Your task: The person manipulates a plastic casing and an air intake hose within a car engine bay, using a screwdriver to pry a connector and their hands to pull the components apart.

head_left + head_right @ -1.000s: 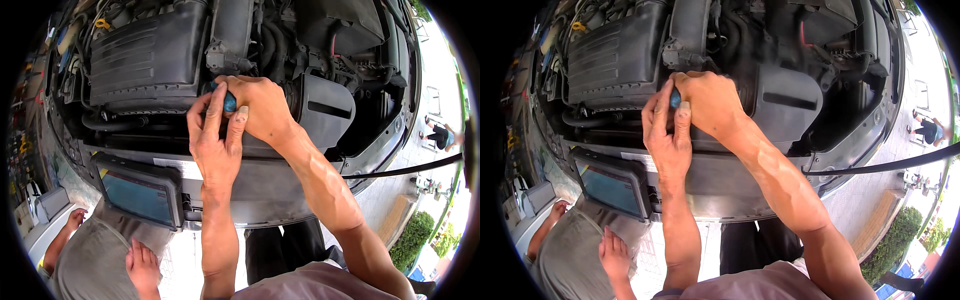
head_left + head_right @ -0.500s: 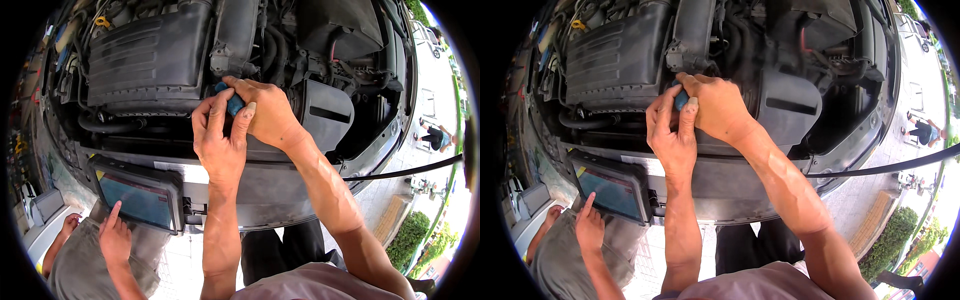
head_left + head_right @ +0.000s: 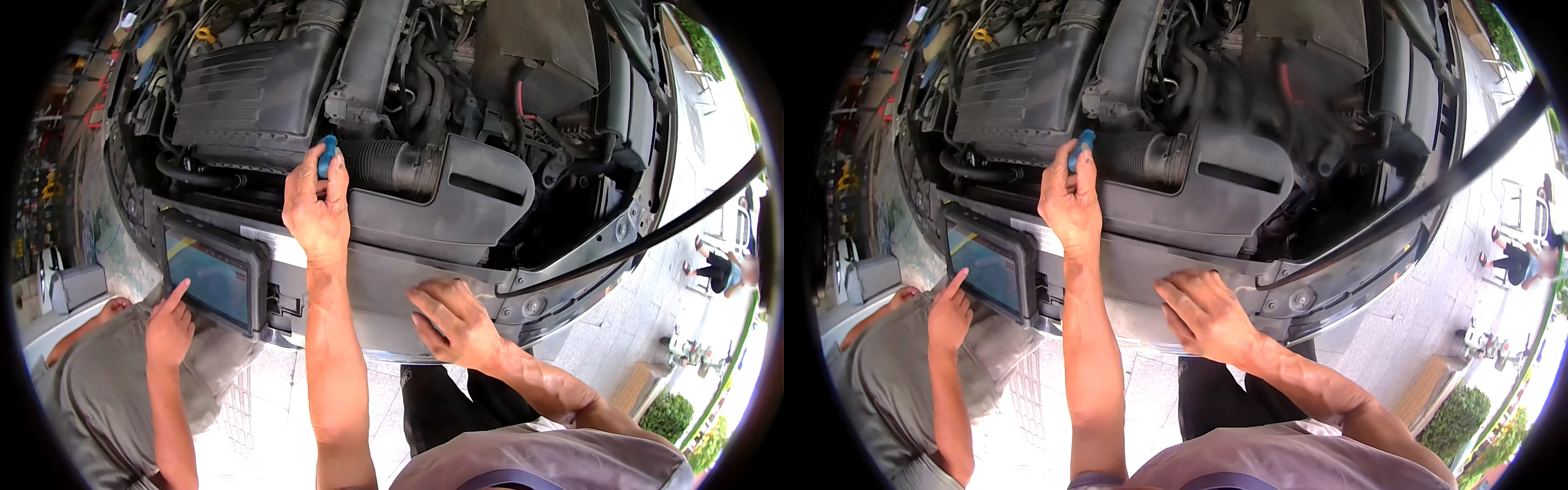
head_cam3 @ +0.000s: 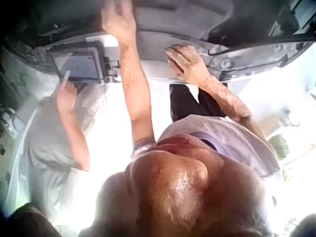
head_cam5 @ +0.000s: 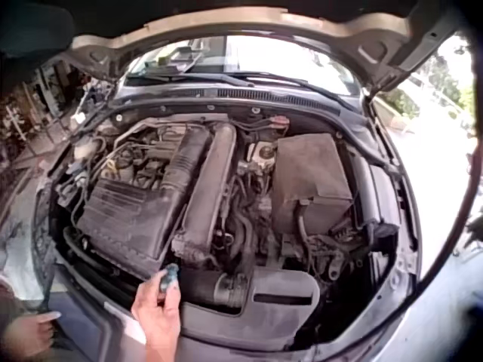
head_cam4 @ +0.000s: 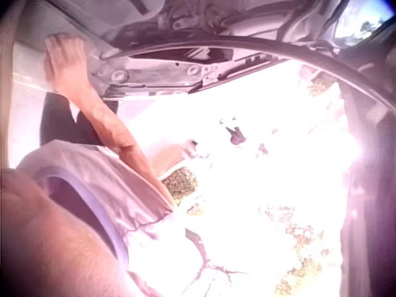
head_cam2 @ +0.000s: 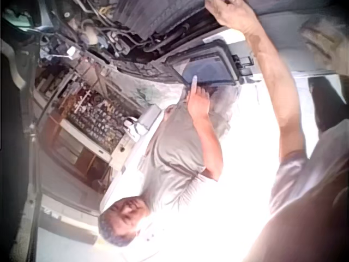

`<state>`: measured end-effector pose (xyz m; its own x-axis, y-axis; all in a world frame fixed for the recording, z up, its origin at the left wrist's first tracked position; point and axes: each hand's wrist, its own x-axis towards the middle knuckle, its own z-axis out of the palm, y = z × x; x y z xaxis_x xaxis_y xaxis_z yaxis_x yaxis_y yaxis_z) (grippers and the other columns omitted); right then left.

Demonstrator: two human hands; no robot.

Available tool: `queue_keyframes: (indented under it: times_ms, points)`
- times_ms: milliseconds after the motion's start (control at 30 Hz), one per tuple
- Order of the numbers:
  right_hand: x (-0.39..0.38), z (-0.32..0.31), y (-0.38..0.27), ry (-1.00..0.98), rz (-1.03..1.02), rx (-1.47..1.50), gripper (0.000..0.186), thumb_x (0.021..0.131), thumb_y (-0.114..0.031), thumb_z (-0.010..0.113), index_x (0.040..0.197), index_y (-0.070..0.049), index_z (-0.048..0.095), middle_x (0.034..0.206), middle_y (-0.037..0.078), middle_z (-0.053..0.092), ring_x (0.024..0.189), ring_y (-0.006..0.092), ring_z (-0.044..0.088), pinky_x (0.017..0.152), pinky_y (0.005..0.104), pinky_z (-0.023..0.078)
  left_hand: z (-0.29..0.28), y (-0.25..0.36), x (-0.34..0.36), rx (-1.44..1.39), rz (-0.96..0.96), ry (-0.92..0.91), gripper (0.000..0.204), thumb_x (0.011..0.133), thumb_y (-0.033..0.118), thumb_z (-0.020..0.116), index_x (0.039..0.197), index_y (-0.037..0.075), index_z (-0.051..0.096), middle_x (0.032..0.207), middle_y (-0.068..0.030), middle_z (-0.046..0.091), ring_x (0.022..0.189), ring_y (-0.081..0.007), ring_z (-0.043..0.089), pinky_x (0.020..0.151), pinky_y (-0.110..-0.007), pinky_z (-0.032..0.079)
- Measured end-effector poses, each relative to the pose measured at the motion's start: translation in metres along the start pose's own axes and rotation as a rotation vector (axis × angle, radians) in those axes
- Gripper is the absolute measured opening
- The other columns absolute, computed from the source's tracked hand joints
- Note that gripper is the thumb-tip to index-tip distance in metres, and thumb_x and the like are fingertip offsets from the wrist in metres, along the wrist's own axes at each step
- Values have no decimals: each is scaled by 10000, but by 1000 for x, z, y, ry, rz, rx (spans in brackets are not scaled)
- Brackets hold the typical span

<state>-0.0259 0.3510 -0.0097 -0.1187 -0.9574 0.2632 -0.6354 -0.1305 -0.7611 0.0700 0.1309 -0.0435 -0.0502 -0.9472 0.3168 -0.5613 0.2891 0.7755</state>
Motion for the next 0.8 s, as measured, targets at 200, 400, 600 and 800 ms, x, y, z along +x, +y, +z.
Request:
queue_keyframes:
  times_ms: [200,400,600,800]
  points:
    - [-69,-121,24,78,-225,-132,331,696,96,690,1021,40,687,900,124,678,770,288,669,682,386,553,-10,-6,5,127,40,34,271,949,258,756,1169,99,753,956,-94,730,635,-152,685,619,-305,566]
    - [-64,-181,100,193,-69,-535,397,724,73,685,1118,22,671,1001,140,675,922,326,642,821,432,496,-5,-9,2,124,-6,24,344,910,304,787,1170,81,752,909,-98,746,600,-135,613,652,-296,546]
    - [-71,-160,127,107,-98,-668,316,792,-96,692,1097,-15,689,1043,113,691,1015,301,650,954,458,457,1,-3,5,100,-68,13,359,908,328,794,1183,102,746,826,-130,758,715,-197,737,732,-322,581]
    - [-75,-156,129,121,-84,-627,249,775,-72,694,1019,-30,706,983,92,700,980,287,660,939,445,460,-1,2,2,143,-110,0,378,930,367,755,1204,106,732,879,-157,770,800,-289,768,773,-383,590]
